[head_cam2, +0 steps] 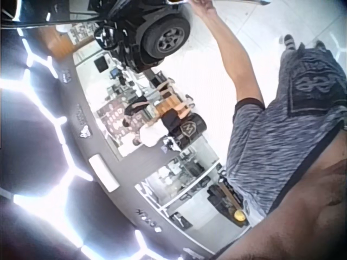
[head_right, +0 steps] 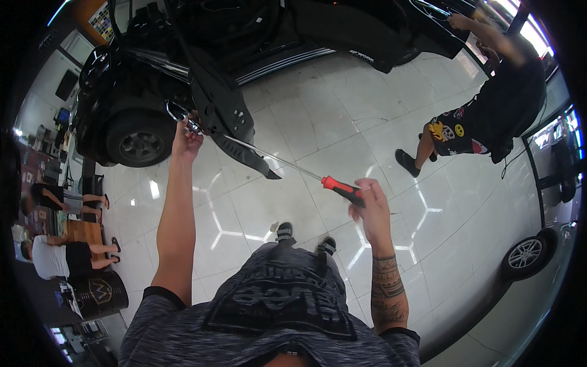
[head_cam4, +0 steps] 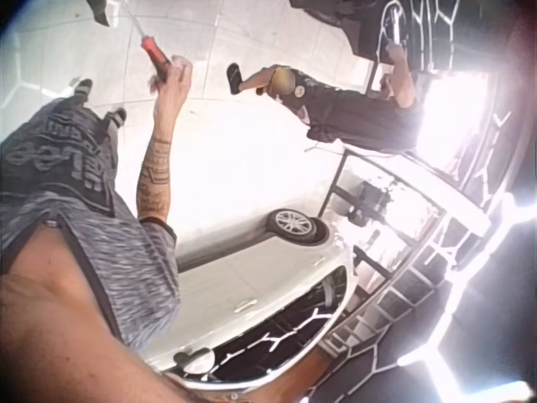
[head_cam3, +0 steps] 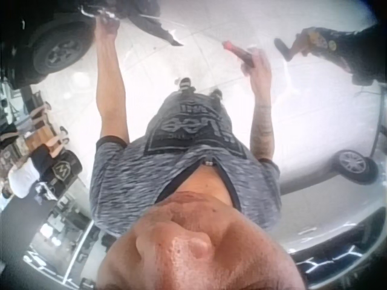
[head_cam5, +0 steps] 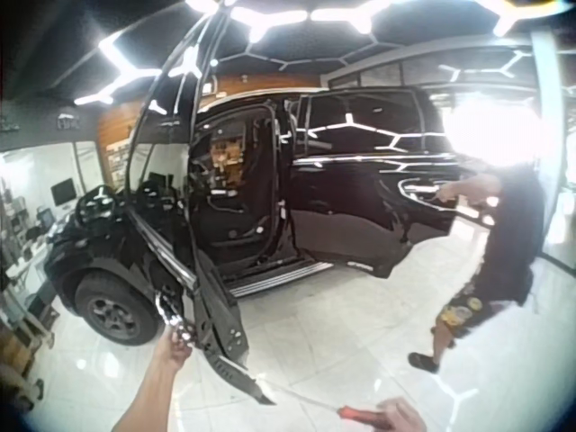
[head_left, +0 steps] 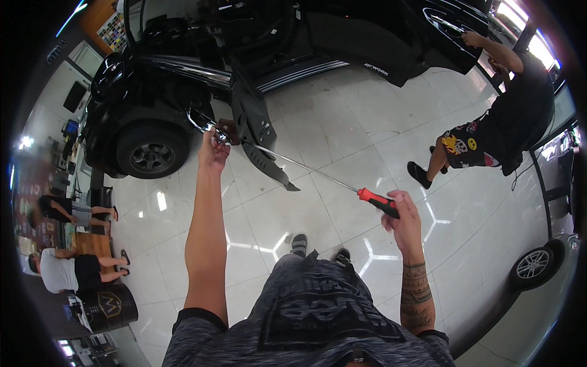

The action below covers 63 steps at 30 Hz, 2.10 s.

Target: The person removes a car door handle using a screwdriver, then installs a new chrome handle onto the driver's side door of a black SUV. They tighten the screws and test the handle's operation.

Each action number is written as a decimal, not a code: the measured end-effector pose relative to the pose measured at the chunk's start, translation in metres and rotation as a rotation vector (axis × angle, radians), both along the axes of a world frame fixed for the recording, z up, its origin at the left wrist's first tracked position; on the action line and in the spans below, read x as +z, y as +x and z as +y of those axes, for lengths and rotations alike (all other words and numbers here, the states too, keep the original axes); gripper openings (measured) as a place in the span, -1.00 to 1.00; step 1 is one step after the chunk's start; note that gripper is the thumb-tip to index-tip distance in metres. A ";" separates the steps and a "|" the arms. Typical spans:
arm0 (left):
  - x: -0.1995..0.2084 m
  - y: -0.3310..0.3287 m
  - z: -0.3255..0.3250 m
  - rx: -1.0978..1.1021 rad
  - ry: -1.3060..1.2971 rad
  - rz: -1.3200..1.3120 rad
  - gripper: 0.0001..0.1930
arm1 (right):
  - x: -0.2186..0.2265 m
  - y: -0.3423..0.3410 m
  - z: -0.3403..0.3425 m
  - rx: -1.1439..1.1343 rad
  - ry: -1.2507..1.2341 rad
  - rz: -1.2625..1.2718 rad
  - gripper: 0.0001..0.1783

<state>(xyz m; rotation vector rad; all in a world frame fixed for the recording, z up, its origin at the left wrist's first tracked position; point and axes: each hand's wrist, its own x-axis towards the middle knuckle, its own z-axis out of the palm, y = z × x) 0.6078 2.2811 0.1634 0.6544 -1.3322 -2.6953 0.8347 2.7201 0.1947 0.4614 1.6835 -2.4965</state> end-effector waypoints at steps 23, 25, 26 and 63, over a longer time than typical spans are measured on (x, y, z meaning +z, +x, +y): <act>0.010 0.006 0.007 -0.032 0.052 0.008 -0.77 | 0.007 0.013 -0.014 -0.055 0.290 0.142 -0.70; 0.008 0.009 0.006 -0.074 -0.117 0.029 -0.74 | -0.005 0.010 -0.018 -0.203 0.250 0.256 -0.72; 0.009 0.010 0.007 -0.094 -0.150 -0.004 -0.75 | 0.001 0.008 -0.020 -0.185 0.046 0.123 -0.75; 0.000 -0.008 -0.029 -0.129 -0.282 -0.116 -0.68 | -0.105 0.037 -0.029 -0.048 0.026 0.015 -0.69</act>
